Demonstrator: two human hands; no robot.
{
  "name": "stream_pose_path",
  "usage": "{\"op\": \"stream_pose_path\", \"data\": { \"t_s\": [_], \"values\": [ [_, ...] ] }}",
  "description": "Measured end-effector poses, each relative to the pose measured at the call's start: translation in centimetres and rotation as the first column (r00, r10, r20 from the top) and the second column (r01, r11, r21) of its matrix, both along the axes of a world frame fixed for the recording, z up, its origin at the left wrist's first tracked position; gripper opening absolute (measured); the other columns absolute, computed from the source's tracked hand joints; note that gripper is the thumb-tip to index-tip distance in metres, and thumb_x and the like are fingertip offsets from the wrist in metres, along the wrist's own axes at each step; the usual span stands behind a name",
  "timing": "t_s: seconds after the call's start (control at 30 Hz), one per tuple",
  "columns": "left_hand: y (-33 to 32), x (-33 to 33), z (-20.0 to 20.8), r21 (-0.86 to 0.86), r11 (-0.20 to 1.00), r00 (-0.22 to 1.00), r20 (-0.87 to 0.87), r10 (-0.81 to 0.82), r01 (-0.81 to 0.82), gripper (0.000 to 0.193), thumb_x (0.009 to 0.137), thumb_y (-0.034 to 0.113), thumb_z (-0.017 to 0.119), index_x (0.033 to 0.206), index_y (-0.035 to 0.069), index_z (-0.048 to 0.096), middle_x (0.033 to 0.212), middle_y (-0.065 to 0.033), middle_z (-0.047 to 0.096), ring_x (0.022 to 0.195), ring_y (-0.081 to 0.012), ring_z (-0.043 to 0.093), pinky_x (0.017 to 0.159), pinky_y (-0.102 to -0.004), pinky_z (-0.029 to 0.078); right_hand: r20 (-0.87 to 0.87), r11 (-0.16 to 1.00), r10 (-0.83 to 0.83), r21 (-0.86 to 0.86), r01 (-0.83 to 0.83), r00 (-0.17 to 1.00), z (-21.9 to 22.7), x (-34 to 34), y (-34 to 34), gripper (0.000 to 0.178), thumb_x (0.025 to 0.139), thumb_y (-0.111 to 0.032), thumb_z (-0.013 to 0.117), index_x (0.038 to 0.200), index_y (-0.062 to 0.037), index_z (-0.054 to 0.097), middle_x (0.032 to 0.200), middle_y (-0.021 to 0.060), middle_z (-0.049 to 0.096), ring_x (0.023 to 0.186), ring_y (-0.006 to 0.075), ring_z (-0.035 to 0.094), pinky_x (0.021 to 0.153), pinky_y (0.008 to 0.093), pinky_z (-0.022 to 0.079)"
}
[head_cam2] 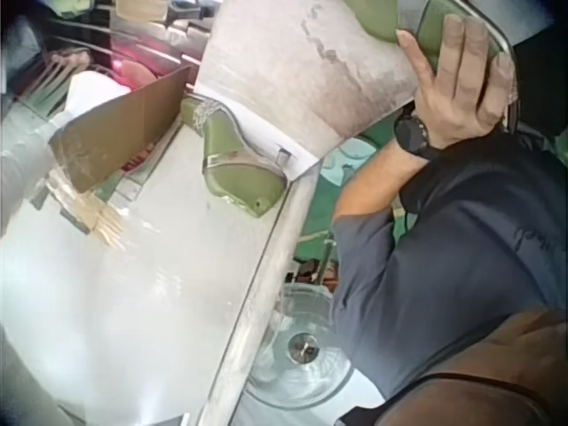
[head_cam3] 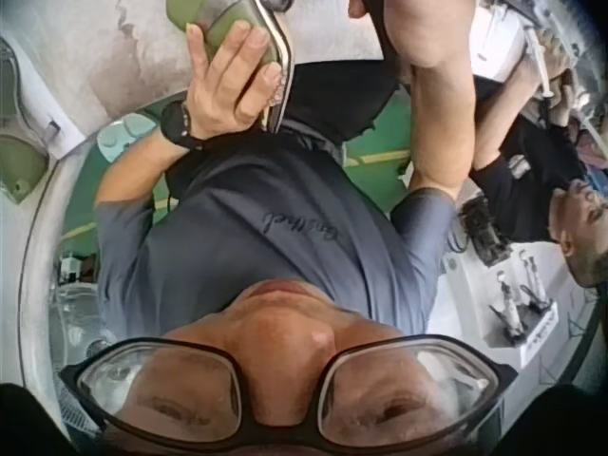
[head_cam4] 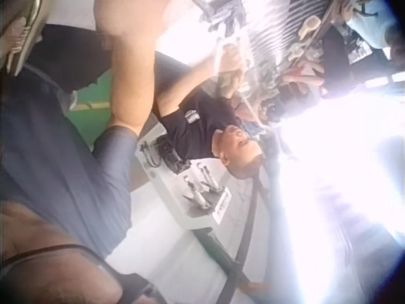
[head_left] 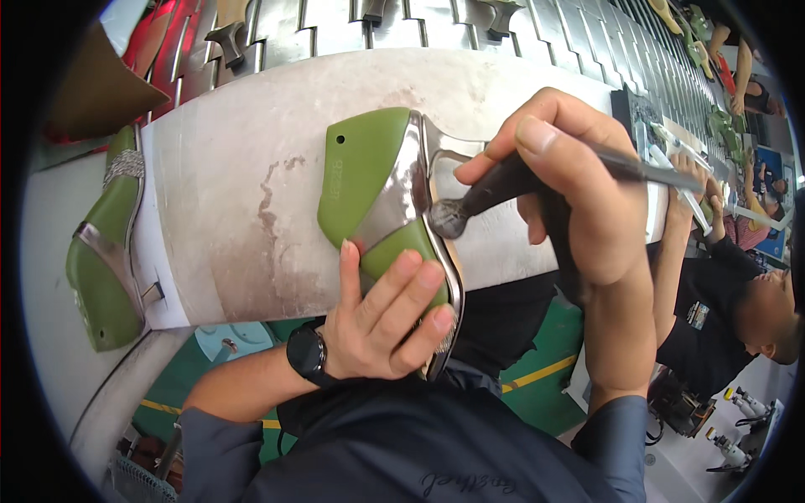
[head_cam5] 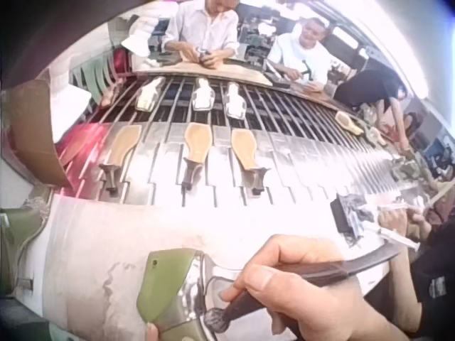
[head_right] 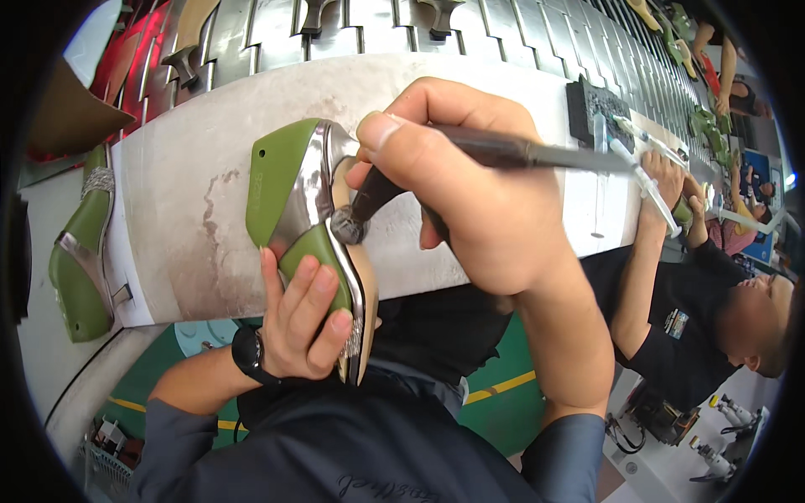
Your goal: The person assembles high-heeled shoes by taking shoe uppers on lasts and soles from a conveyor line, pressing the soles onto the shoe uppers by hand, applying glue with a syringe, and hammering along the edges with a hammer.
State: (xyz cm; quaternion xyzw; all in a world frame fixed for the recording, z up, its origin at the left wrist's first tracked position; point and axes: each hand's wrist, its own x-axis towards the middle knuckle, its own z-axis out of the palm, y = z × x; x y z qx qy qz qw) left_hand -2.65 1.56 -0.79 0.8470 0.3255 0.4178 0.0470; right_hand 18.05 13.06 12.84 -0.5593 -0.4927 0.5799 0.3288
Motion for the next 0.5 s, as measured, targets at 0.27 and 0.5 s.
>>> {"op": "stream_pose_path", "data": {
  "t_s": [0.27, 0.5],
  "values": [
    [-0.1, -2.9, 0.8, -0.116, 0.992, 0.967, 0.253, -0.028, 0.059, 0.108, 0.089, 0.042, 0.084, 0.165, -0.002, 0.022, 0.16, -0.0377, 0.039, 0.152, -0.0526, 0.038, 0.129, -0.0621, 0.014, 0.702, 0.721, -0.183, 0.572, -0.392, 0.688, -1.9, 4.7, -4.0, 0.022, 0.09, -0.004, 0.075, 0.111, 0.0011, 0.072, 0.097, 0.0194, 0.075, 0.082, 0.0304, 0.073, 0.074, 0.0365, 0.058],
    [1.8, -7.6, 6.7, -0.519, 0.686, 0.375, 0.852, 0.366, 0.51, 0.087, 0.103, 0.068, 0.052, 0.167, 0.013, 0.031, 0.173, -0.01, 0.032, 0.154, -0.0429, 0.038, 0.13, -0.0535, 0.024, -0.28, 0.976, -0.163, 0.094, 0.196, 0.946, -4.6, 2.9, -11.6, 0.052, 0.1, -0.018, 0.072, 0.148, -0.0048, 0.056, 0.147, 0.021, 0.063, 0.129, 0.0442, 0.064, 0.116, 0.0585, 0.047]
  ]
}}
